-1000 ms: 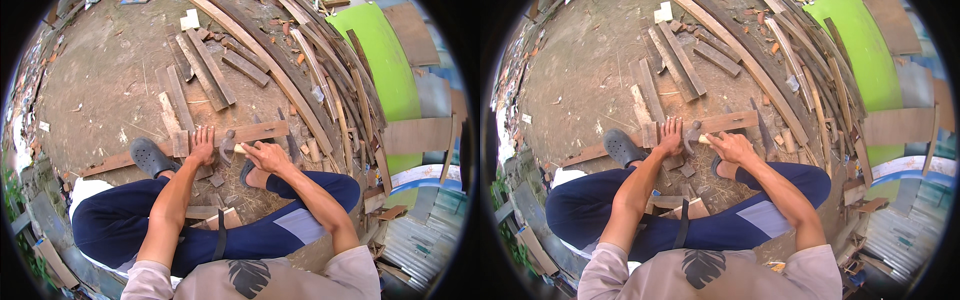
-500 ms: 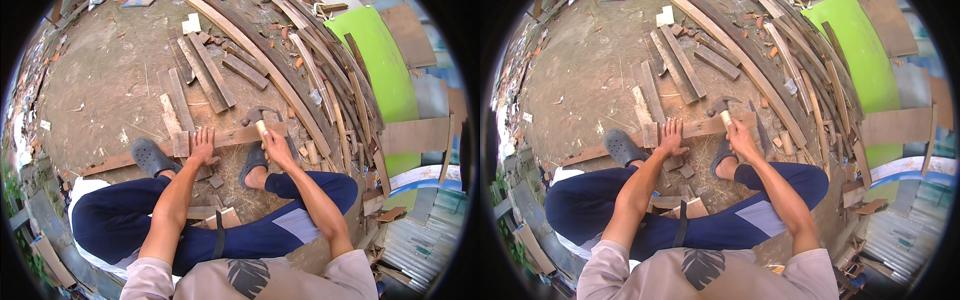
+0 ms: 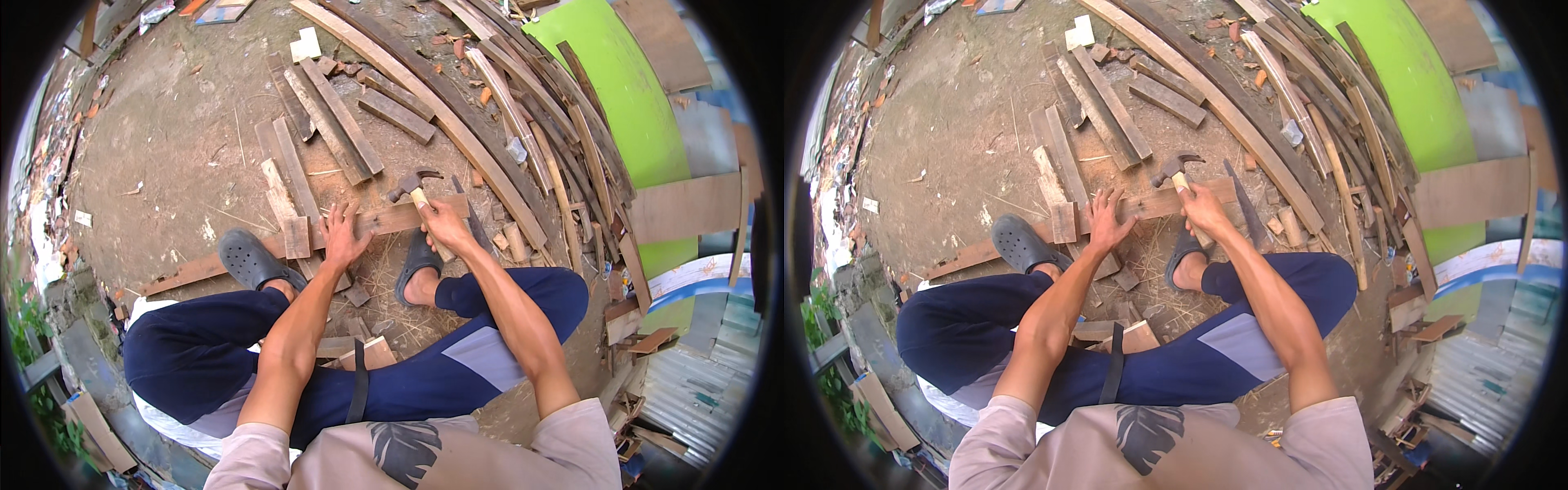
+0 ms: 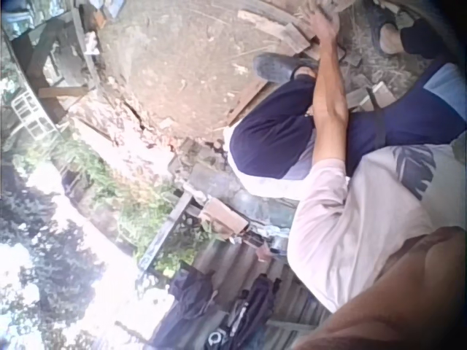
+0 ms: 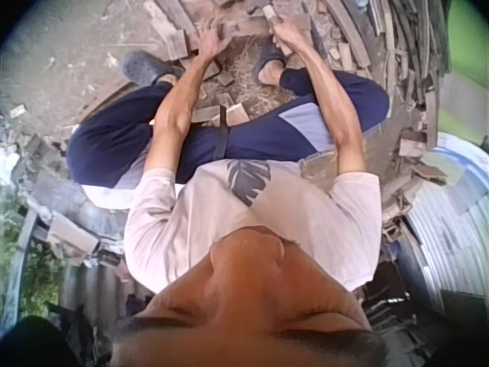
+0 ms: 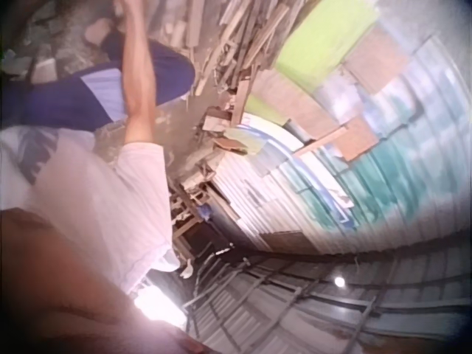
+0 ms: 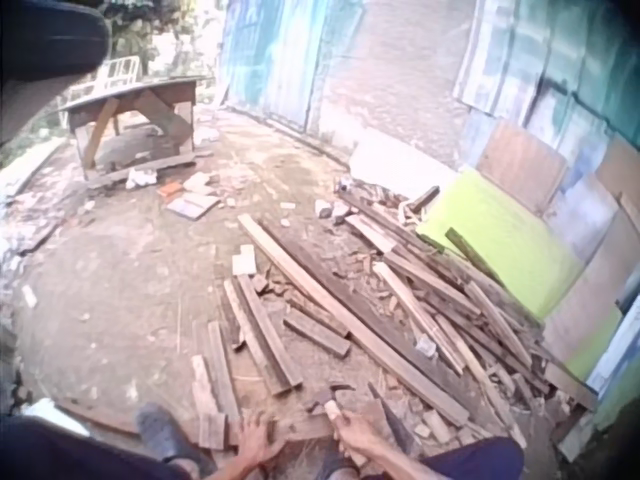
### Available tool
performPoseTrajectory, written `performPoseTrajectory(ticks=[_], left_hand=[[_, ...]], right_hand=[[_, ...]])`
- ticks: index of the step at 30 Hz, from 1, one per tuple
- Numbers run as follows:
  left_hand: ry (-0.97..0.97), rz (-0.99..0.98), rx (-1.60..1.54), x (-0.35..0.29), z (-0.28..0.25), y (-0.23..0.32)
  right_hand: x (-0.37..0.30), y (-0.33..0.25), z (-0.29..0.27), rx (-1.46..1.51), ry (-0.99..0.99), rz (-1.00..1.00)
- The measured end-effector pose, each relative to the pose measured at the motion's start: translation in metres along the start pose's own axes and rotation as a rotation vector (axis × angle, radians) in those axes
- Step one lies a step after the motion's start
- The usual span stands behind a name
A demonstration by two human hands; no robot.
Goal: The person sits on the ground and uses a hammer to repeatedly strike a wooden plank. They adjust the plank's position and continue hammering along its length.
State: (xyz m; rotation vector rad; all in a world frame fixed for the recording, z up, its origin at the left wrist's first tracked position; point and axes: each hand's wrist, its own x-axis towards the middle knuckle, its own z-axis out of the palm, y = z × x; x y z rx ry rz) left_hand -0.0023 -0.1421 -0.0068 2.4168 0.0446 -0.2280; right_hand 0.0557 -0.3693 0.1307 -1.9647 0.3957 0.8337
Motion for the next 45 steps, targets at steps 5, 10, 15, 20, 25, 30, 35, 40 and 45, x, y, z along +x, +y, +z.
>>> performPoseTrajectory(ticks=[5,10,15,20,25,30,35,40,45], left_hand=[[0.132,0.087,-0.055,0.002,0.006,0.008],[0.126,0.141,-0.088,0.0,0.007,0.019],[0.07,0.115,-0.099,0.0,-0.005,0.031],[0.393,-0.078,0.264,-0.007,-0.045,0.01],[0.222,-0.837,0.065,-0.02,-0.073,-0.019],[0.045,-0.683,0.0,-0.038,-0.074,-0.02],[0.108,-0.447,-0.125,-0.03,-0.04,0.028],[0.082,-0.347,-0.11,-0.019,-0.016,0.054],[0.07,-0.269,-0.192,-0.031,-0.015,0.045]], right_hand=[[-0.01,-0.012,0.006,-0.078,-0.155,0.039],[-0.023,-0.025,-0.011,-0.338,-0.04,-0.047],[-0.051,-0.037,-0.037,-0.572,-0.048,-0.112],[-0.1,-0.048,-0.049,-0.73,-0.066,-0.229],[-0.123,-0.042,-0.047,-0.627,-0.073,-0.105],[-0.089,-0.03,-0.036,-0.67,-0.12,-0.054],[-0.062,-0.026,-0.028,-0.729,-0.124,-0.109],[-0.055,-0.028,-0.019,-0.674,-0.106,-0.124],[-0.04,-0.024,-0.009,-0.715,-0.127,-0.058]])
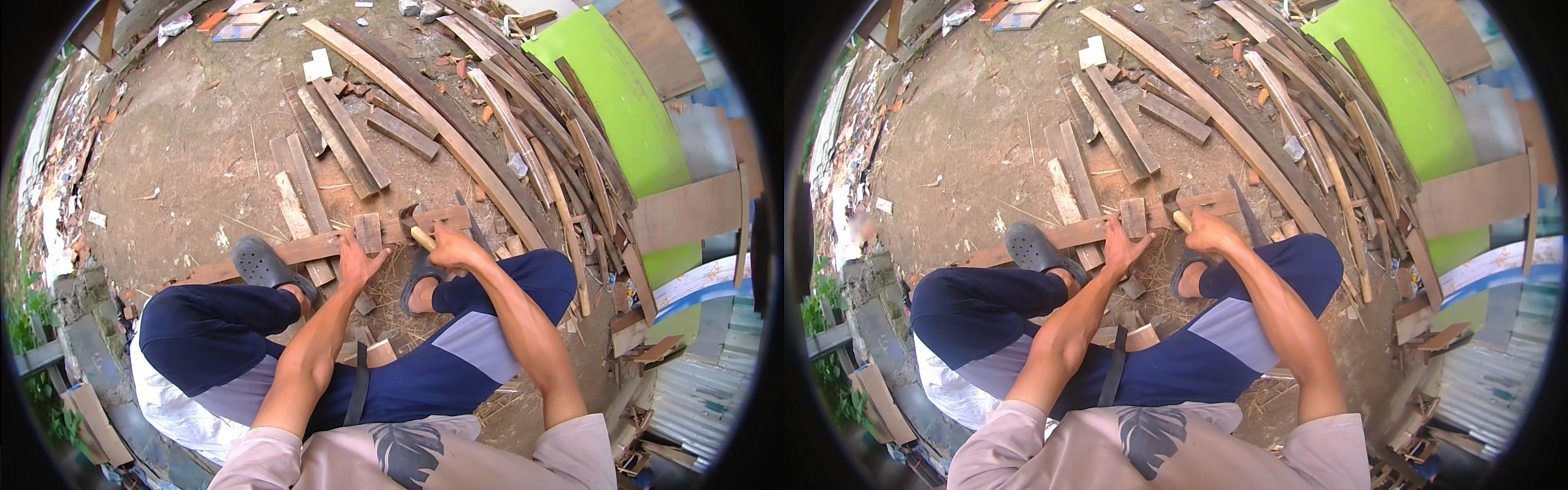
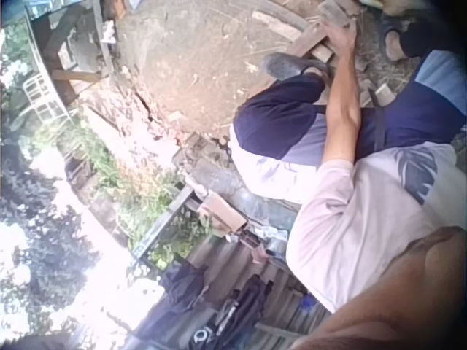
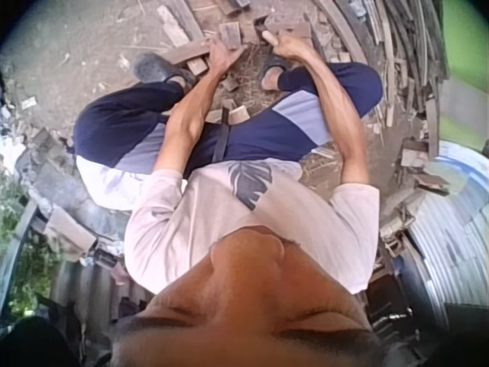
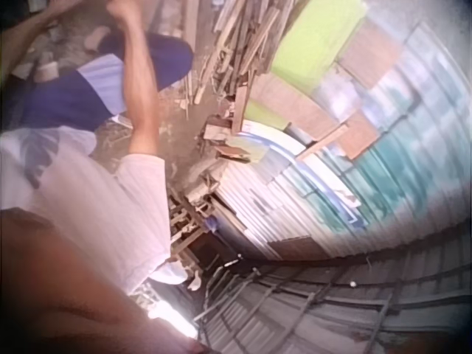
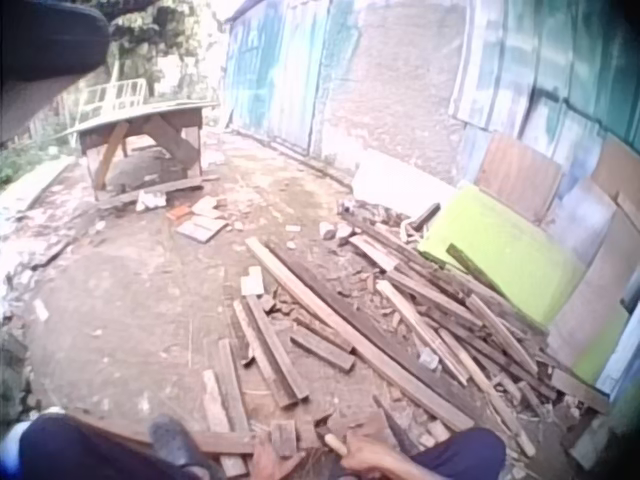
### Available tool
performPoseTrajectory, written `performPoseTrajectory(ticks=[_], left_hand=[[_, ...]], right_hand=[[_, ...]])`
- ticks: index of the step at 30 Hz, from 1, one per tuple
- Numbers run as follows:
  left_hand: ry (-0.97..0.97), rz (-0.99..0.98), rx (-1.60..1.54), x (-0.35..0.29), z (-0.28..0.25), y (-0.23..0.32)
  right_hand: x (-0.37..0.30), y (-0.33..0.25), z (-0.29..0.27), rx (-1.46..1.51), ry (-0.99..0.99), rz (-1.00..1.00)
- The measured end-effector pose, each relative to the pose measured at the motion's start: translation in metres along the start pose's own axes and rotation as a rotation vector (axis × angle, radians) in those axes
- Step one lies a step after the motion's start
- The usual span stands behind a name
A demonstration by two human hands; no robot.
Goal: The person sits on the ground and uses a hammer to repeatedly strike a wooden plank. They adjust the plank's position and continue hammering along its length.
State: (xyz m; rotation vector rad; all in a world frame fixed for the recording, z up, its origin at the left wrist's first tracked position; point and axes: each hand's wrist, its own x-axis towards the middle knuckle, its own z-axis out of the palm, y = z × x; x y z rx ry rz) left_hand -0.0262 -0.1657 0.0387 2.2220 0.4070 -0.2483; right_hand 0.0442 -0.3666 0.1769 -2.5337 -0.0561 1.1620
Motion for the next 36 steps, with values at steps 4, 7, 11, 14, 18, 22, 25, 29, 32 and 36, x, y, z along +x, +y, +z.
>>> performPoseTrajectory(ticks=[4,7,11,14,18,22,25,29,32,36], left_hand=[[0.024,0.149,0.124,0.006,-0.005,0.0],[-0.12,0.307,0.363,0.025,-0.016,-0.005],[-0.175,0.323,0.279,0.039,-0.025,-0.014],[-0.116,0.29,0.254,0.035,-0.025,-0.018],[-0.12,0.287,0.282,0.031,-0.022,-0.02],[-0.163,0.327,0.326,0.036,-0.022,-0.031],[-0.151,0.32,0.214,0.039,-0.021,-0.042],[-0.125,0.343,0.188,0.04,-0.016,-0.05],[-0.142,0.311,0.139,0.04,-0.017,-0.051],[-0.175,0.315,0.086,0.039,-0.022,-0.053]], right_hand=[[0.012,0.002,0.003,0.052,-0.061,-0.008],[0.016,0.0,0.002,-0.02,-0.111,-0.019],[0.014,-0.007,-0.004,0.036,-0.07,0.001],[0.013,-0.006,-0.012,0.33,-0.021,-0.024],[0.014,0.0,-0.011,0.095,0.211,-0.211],[0.014,-0.002,0.014,-0.677,0.386,-0.308],[0.013,-0.007,0.023,-0.911,0.431,-0.162],[0.011,-0.005,0.002,-0.779,0.217,-0.06],[0.009,0.003,-0.014,-0.566,0.202,-0.101],[0.023,0.01,-0.013,-0.321,0.152,-0.237]])
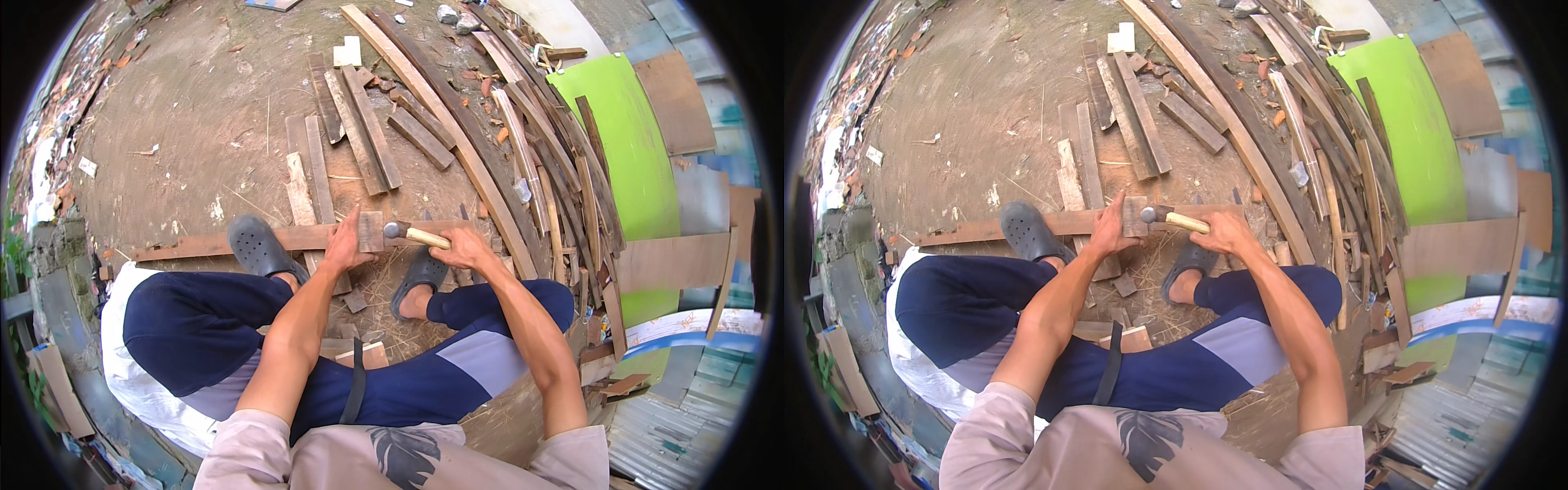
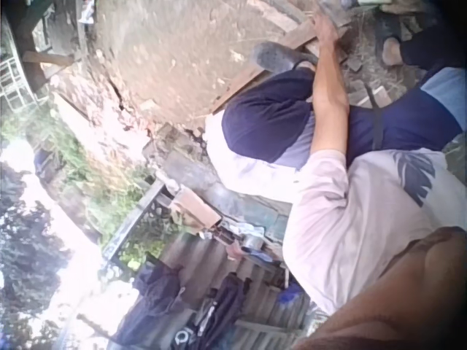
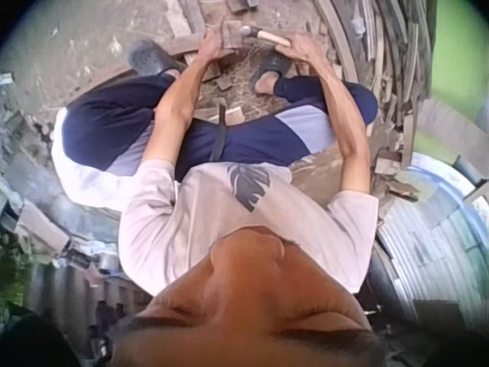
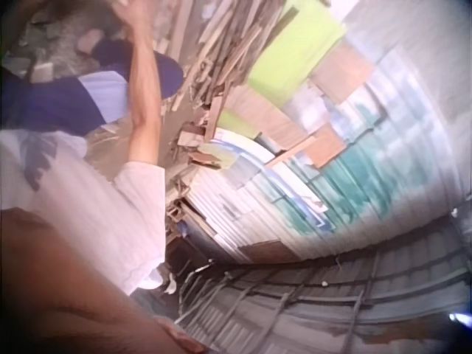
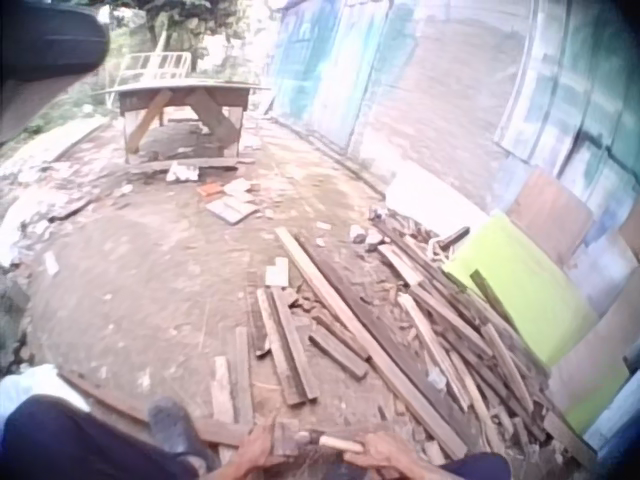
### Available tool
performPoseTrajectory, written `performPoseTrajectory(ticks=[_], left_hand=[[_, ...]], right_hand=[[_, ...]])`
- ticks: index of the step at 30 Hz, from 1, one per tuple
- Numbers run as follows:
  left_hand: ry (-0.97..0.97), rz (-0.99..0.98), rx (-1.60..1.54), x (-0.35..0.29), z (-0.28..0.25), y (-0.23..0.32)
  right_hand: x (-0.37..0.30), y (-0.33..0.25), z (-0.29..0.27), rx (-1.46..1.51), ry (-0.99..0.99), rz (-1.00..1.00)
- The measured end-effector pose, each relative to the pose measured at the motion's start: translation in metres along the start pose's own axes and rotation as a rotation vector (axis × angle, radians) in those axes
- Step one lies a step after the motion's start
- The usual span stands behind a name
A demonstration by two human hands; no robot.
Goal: The person sits on the ground and uses a hammer to repeatedly strike a wooden plank. They adjust the plank's position and continue hammering along its length.
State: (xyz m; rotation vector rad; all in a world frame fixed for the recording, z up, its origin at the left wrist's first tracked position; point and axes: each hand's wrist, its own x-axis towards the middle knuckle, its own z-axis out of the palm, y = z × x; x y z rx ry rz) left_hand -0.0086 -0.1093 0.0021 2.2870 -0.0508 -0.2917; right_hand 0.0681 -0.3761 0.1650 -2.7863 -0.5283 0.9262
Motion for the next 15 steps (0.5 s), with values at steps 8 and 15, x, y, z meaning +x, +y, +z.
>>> performPoseTrajectory(ticks=[8,15], left_hand=[[-0.013,-0.033,0.005,0.001,-0.006,0.003],[-0.003,-0.045,0.007,-0.001,-0.004,0.005]], right_hand=[[0.052,0.027,0.028,0.208,-0.158,-0.054],[0.058,0.038,0.032,0.163,-0.182,-0.109]])
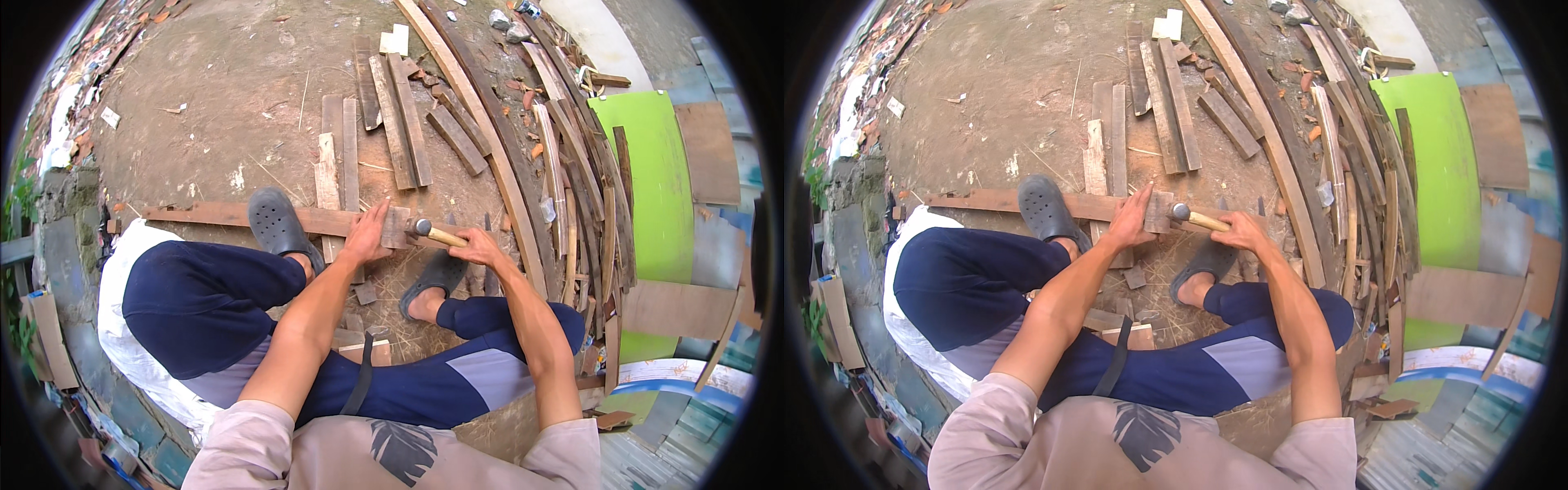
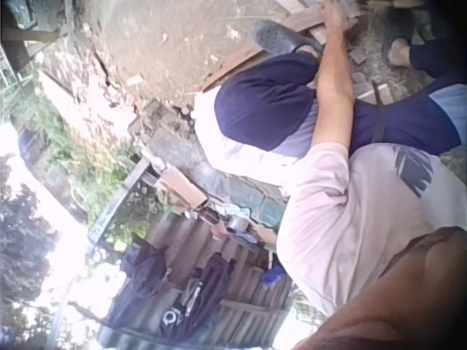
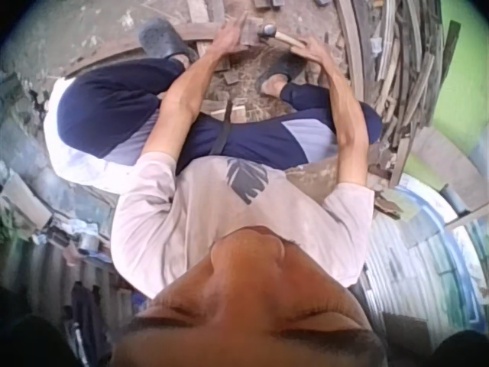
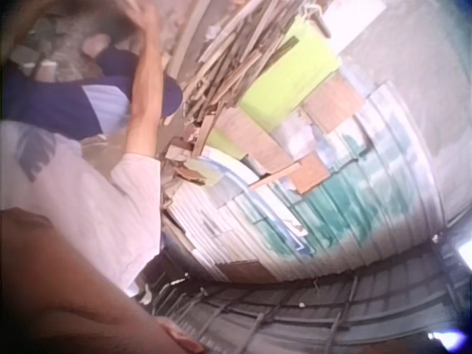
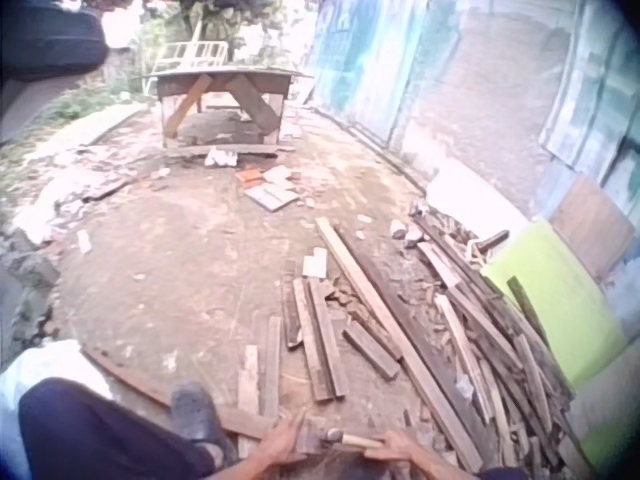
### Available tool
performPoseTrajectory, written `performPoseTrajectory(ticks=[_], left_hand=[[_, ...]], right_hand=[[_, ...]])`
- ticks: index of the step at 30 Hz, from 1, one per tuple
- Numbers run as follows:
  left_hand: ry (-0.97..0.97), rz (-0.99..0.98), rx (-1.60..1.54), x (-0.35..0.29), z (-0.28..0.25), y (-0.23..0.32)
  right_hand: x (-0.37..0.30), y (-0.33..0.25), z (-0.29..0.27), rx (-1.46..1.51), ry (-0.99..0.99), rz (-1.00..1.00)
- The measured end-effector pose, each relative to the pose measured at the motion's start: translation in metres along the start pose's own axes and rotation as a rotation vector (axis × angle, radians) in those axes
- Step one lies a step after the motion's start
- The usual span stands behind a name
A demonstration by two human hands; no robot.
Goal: The person sits on the ground and uses a hammer to repeatedly strike a wooden plank. They adjust the plank's position and continue hammering along its length.
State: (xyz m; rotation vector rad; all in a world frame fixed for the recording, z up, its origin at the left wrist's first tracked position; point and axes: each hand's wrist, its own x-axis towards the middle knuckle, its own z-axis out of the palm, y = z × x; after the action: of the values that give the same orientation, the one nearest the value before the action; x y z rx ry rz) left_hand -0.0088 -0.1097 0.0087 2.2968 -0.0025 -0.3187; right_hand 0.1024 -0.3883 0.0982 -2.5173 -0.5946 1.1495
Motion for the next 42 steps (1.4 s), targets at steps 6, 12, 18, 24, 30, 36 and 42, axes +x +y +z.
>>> performPoseTrajectory(ticks=[6,12,18,24,30,36,42], left_hand=[[0.022,0.031,-0.014,0.0,0.002,-0.002],[0.007,0.01,-0.027,0.001,-0.001,0.0],[0.006,0.007,-0.029,0.001,-0.003,-0.002],[0.021,0.011,0.009,0.001,-0.001,0.003],[-0.021,-0.014,0.064,0.002,-0.003,0.012],[0.003,0.003,0.078,0.0,0.001,0.008],[0.054,0.064,-0.018,-0.007,0.003,0.0]], right_hand=[[0.001,-0.005,-0.008,-0.049,0.039,-0.074],[0.007,-0.005,0.001,0.013,0.086,-0.075],[0.014,-0.001,0.007,0.064,0.049,-0.068],[0.011,0.0,-0.003,-0.012,0.026,-0.027],[0.01,0.0,-0.008,-0.057,0.006,-0.035],[0.005,-0.011,-0.018,-0.115,-0.019,-0.067],[0.0,-0.034,-0.03,-0.22,-0.085,0.049]])
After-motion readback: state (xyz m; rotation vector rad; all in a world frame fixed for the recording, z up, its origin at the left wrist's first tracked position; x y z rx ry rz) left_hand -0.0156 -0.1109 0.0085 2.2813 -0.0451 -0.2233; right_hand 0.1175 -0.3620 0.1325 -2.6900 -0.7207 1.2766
